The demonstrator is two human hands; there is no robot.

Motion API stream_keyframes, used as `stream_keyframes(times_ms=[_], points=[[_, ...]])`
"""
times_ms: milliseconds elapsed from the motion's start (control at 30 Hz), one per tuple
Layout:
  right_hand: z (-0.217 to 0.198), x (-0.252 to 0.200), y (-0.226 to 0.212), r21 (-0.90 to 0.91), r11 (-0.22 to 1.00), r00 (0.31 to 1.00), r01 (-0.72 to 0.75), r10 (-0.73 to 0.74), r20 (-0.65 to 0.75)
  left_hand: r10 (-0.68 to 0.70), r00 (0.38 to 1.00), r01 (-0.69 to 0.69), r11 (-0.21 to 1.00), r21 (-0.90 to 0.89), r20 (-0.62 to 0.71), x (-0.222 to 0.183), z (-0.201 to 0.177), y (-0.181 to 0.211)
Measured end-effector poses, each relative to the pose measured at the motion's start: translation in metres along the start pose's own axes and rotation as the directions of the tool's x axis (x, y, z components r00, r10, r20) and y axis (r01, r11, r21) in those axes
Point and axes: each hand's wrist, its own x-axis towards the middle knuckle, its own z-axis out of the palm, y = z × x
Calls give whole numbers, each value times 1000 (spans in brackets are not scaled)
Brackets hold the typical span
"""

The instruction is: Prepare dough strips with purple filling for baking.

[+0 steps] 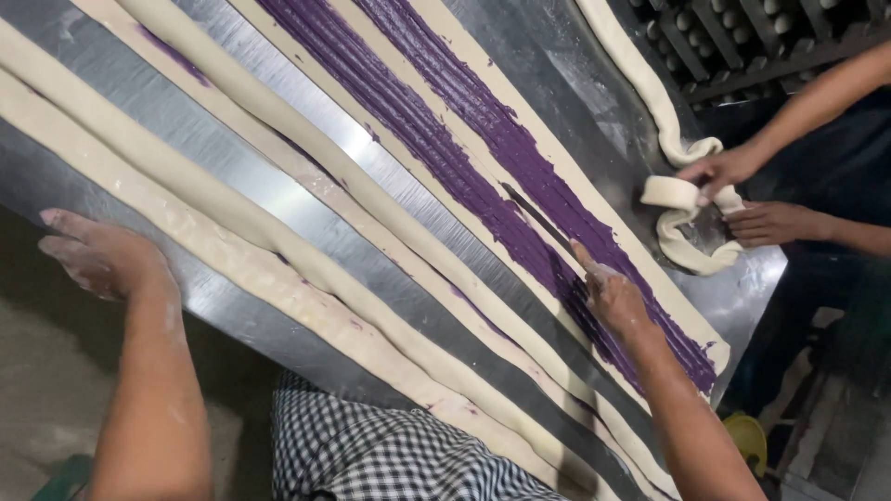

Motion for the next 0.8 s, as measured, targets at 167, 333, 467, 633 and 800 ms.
stream_keyframes(times_ms=[167, 333, 467, 633, 800], points=[[-5, -3, 2, -3, 1000, 997, -14, 14, 72, -113, 991, 110, 993, 46, 67, -74, -20, -3], [8, -5, 21, 8, 999, 999, 45, -45, 13, -100, 990, 95, 994, 49, 97, -172, -30, -46], [7, -16, 30, 48, 997, 998, 64, -64, 12, -146, 985, 128, 976, 178, 96, -239, -34, -87], [24, -35, 63, 63, 995, 997, 78, -77, -12, -141, 982, 122, 980, 155, 124, -261, -43, -74], [35, -57, 98, 90, 996, 999, 13, -16, 28, -69, 998, 65, 979, 192, 14, -243, -24, -102]])
